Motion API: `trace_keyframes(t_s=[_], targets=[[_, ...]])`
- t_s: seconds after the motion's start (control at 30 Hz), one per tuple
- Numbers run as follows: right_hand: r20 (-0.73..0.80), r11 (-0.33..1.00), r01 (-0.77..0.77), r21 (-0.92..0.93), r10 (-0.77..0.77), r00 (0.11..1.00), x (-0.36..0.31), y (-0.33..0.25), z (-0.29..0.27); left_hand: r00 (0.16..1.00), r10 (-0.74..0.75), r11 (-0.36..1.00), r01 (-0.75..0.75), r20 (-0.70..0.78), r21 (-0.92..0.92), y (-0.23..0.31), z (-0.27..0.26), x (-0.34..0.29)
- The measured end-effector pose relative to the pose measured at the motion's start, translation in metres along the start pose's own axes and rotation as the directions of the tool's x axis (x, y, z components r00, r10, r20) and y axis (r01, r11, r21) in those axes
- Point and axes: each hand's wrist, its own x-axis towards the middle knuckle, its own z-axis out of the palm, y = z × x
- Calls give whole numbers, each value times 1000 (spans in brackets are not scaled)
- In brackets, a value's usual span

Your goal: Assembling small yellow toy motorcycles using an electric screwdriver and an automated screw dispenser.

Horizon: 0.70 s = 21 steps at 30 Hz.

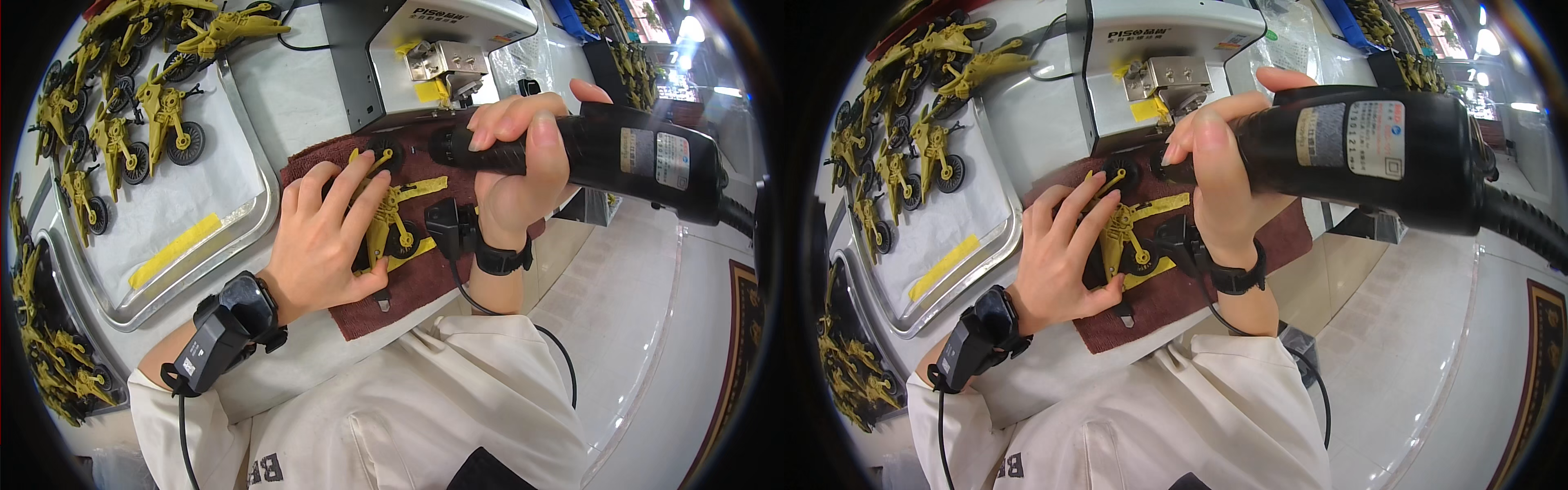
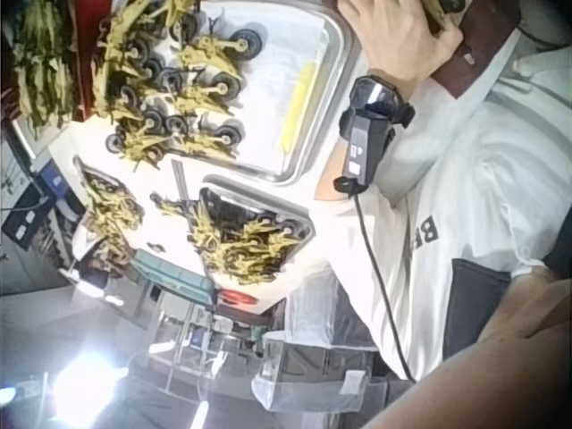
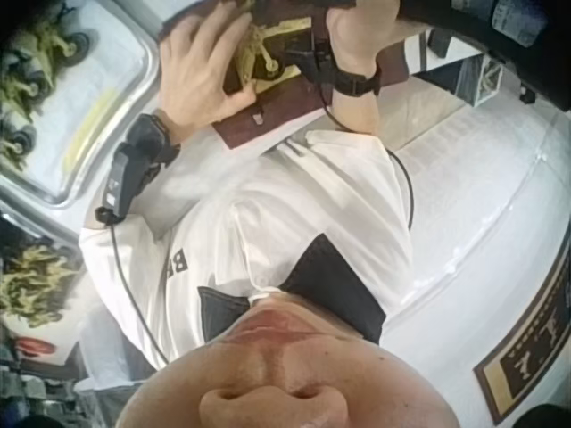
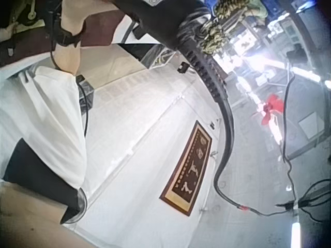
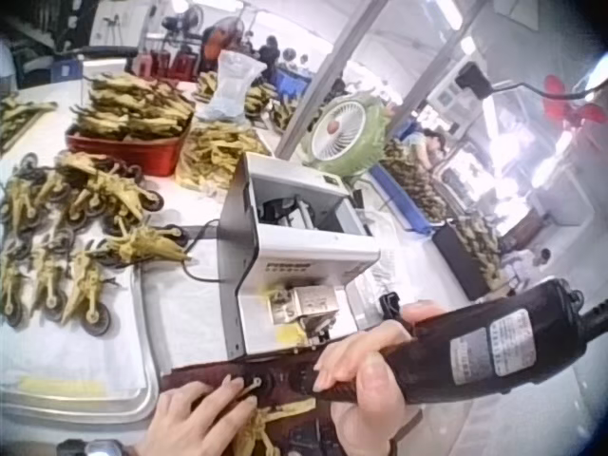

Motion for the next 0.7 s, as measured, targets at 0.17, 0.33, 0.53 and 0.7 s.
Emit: trace_keyframes(t_s=[0.17,0.33,0.53,0.7], targets=[[15,998,8,60,-9,1000,-2,0,-4,1000,-12,1000,12,17,22,0,-2,0],[183,942,117,315,-182,966,-15,-32,-12,989,28,1000,-27,-142,6,-1,-3,-1],[355,907,16,421,-181,917,-27,-49,-14,973,76,994,-92,-216,-63,-7,3,-1],[342,887,-19,461,-158,926,-29,-51,-10,957,87,991,-110,-277,-69,-7,4,-8]])
